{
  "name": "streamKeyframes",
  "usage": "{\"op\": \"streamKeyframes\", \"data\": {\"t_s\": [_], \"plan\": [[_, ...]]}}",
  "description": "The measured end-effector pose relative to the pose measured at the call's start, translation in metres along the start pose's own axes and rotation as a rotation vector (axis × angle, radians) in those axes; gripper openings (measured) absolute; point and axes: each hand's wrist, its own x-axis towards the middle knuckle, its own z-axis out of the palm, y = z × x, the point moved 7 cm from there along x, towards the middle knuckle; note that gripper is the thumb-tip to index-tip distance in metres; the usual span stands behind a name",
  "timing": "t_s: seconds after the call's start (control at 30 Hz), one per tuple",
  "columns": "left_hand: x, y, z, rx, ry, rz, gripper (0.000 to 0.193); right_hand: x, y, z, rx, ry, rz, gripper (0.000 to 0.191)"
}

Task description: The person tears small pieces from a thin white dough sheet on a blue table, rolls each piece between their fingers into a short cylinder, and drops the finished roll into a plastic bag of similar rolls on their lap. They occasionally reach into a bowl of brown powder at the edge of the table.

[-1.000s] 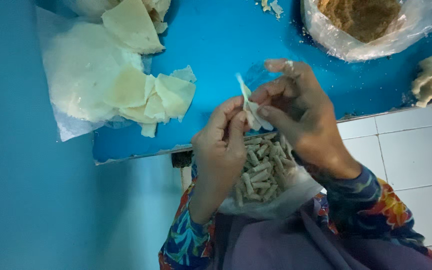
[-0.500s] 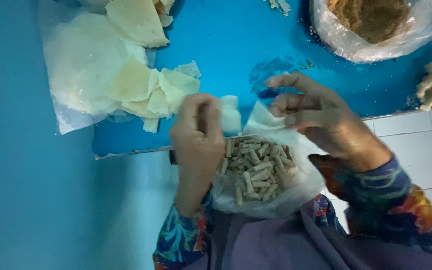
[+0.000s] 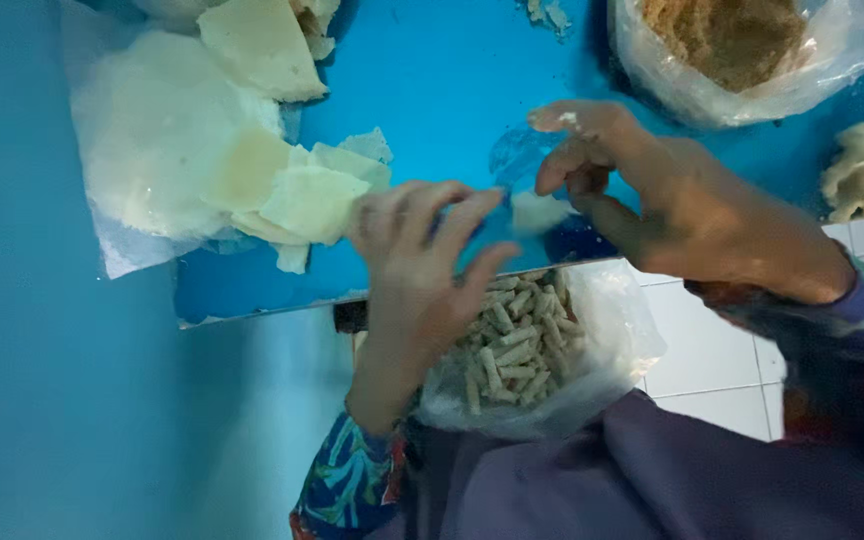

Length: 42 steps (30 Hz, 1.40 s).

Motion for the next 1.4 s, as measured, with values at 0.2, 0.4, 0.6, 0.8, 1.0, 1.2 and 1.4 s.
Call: {"op": "streamKeyframes", "data": {"t_s": [0.2,0.4,0.6,0.8,1.0,1.2,1.4], "plan": [[0.008,0.024,0.025,-0.125,-0.049,0.07,0.055,-0.017,0.004,0.001,0.129,-0.018,0.029,0.068],[0.013,0.036,0.035,-0.325,-0.16,-0.002,0.045,-0.022,0.014,-0.003,0.36,0.014,0.178,0.067],[0.016,0.033,0.04,-0.596,-0.236,-0.214,0.028,-0.028,0.025,-0.008,0.541,0.055,0.211,0.062],[0.016,0.009,0.044,-0.69,-0.348,-0.466,0.014,-0.021,0.036,0.006,0.462,0.039,0.314,0.079],[0.036,0.017,0.023,-0.161,-0.013,0.007,0.015,-0.019,0.012,-0.024,-0.219,0.206,-0.028,0.073],[-0.003,0.017,0.038,0.098,-0.106,0.234,0.024,-0.081,0.026,-0.009,-0.47,0.353,0.096,0.05],[-0.033,0.0,0.042,-0.001,-0.174,0.227,0.03,-0.194,0.102,-0.023,-0.249,0.76,0.503,0.048]]}}
